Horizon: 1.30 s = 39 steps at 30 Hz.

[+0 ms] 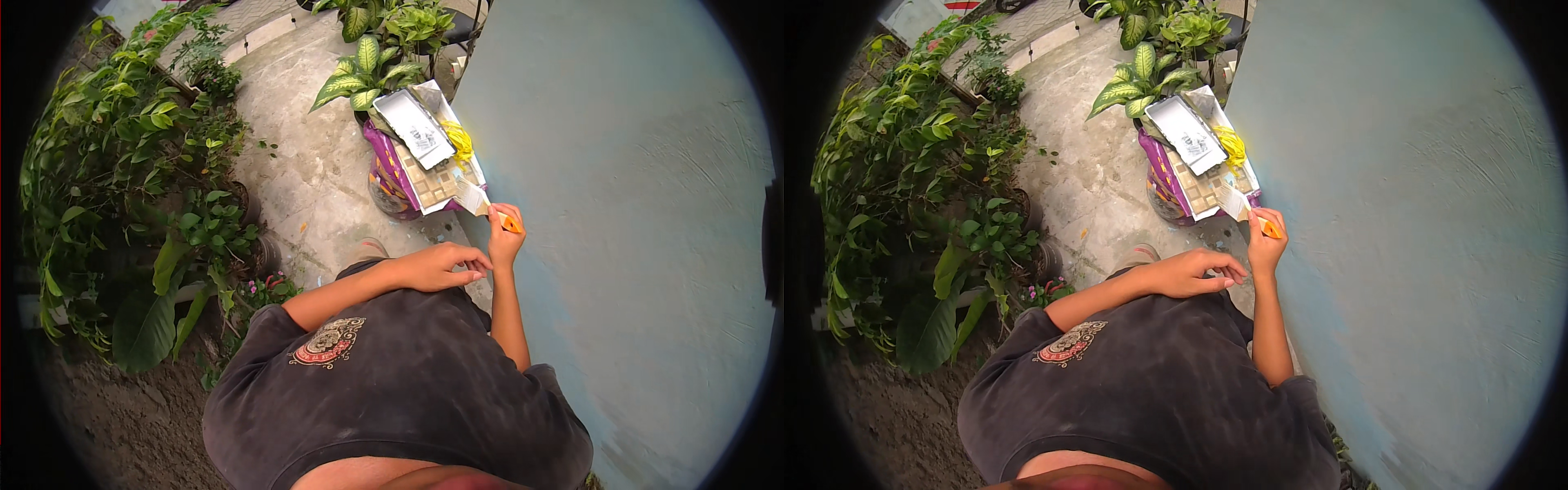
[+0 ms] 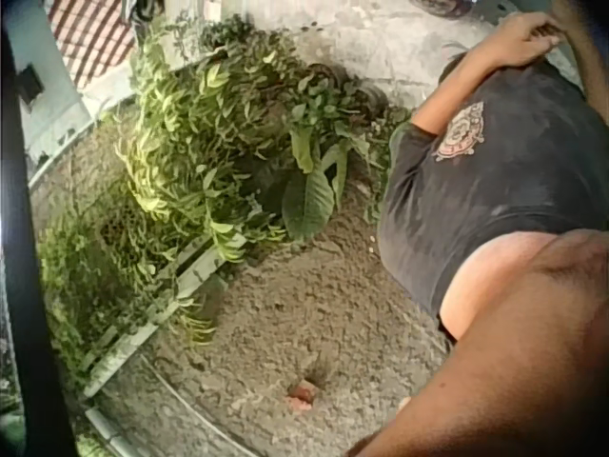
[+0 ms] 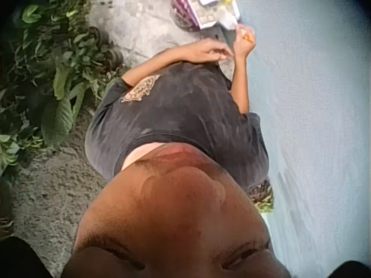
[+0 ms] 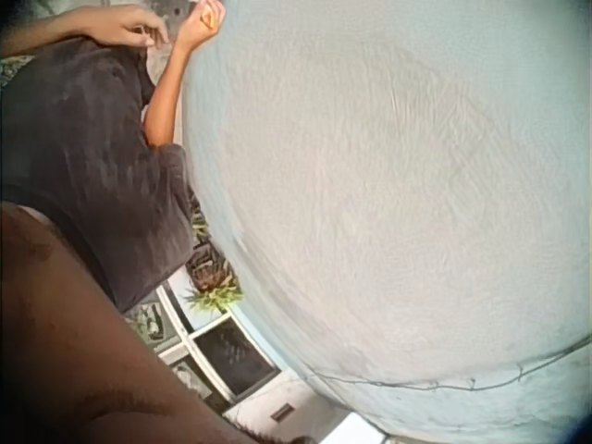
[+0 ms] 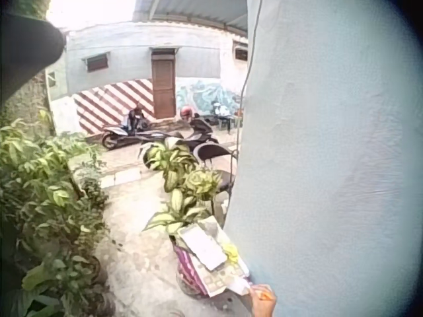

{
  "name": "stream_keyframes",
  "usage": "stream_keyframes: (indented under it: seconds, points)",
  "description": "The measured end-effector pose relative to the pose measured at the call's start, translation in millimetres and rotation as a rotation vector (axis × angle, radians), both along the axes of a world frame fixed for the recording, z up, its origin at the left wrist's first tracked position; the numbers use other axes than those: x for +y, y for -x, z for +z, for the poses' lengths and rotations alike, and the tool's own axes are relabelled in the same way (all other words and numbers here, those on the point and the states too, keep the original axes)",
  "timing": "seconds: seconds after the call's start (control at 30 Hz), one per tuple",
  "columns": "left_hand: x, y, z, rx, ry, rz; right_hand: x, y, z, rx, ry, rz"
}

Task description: The person dips a paint brush into a paint tray and applies paint onto a wall using the brush.

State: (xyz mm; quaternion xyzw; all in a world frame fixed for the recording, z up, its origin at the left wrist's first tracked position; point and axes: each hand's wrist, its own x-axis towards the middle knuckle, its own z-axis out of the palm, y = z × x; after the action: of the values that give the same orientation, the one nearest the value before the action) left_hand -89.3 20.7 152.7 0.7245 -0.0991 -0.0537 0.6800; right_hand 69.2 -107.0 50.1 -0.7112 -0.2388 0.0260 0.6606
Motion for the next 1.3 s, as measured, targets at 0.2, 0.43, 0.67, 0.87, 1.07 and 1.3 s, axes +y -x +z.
stream_keyframes:
  seconds: [0.2, 0.43, 0.67, 0.87, 1.07, 1.3]
  points:
    - [42, -30, -5, 0.027, 0.025, -0.159, 30, -3, -17, 0.057, 0.026, -0.103]
    - [119, -58, -12, -0.022, 0.022, -0.363, 104, -10, -33, 0.121, 0.11, -0.241]
    - [204, -68, -11, 0.018, -0.015, -0.576, 193, -61, -104, -0.073, 0.35, -0.529]
    - [253, -70, -22, 0.03, 0.02, -0.625, 248, -77, -156, -0.009, 0.422, -0.436]
    - [295, -68, -19, 0.057, 0.039, -0.496, 298, -101, -165, -0.085, 0.431, -0.356]
    - [324, -70, -22, 0.075, 0.056, -0.422, 319, -92, -181, -0.19, 0.598, -0.097]
